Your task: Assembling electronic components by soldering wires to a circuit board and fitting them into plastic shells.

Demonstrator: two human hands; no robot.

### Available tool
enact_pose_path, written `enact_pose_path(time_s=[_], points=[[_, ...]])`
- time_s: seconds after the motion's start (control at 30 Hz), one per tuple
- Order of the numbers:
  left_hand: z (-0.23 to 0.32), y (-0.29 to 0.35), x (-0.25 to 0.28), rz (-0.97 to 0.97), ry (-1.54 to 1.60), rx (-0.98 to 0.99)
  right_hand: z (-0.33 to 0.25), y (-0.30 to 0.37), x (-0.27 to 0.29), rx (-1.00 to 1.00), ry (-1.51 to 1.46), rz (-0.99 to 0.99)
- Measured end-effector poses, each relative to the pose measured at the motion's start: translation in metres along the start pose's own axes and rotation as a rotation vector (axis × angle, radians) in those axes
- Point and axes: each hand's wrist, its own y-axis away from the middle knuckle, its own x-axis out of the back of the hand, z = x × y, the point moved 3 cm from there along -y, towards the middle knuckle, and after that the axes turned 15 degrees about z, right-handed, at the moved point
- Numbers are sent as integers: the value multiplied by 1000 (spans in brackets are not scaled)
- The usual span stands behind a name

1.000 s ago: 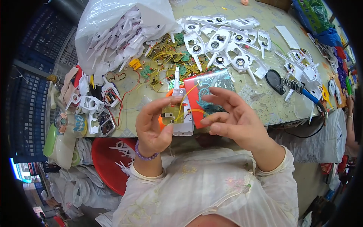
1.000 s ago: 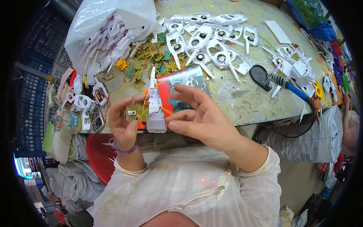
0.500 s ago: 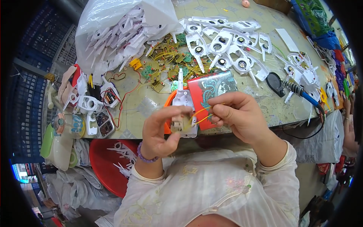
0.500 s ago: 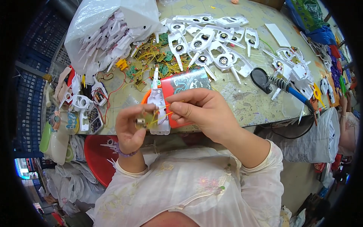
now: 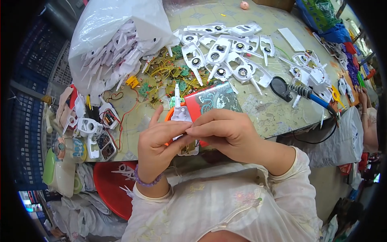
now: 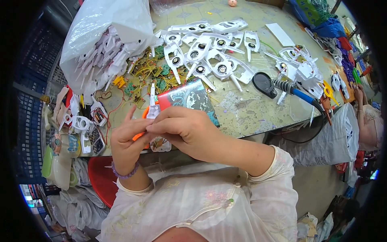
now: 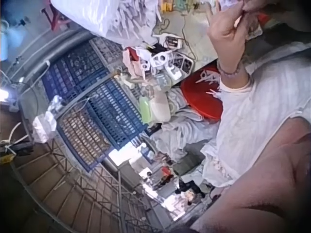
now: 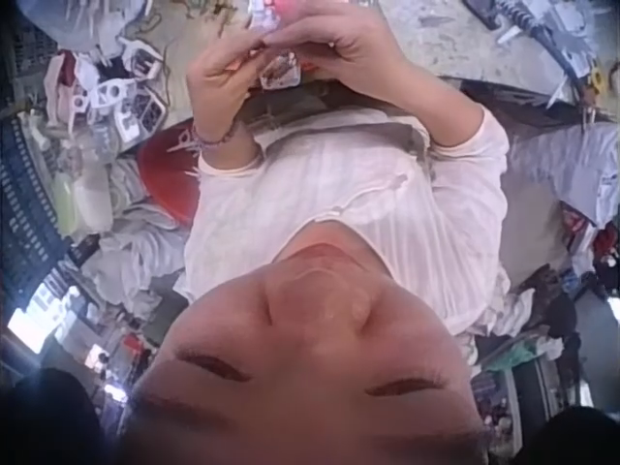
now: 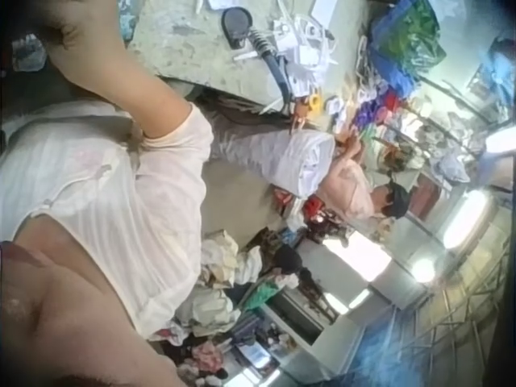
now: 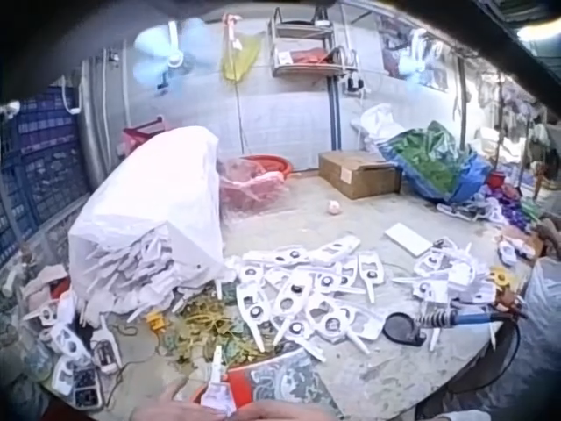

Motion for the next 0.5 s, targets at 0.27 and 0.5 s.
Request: enact_pose_path(time_s=[0.27, 0.5], points=[[-7, -1, 1, -37, 152, 154, -2, -19, 8, -11, -40, -132], [-20, 4, 7, 143, 139, 166, 147, -76, 68, -78, 846, -101]])
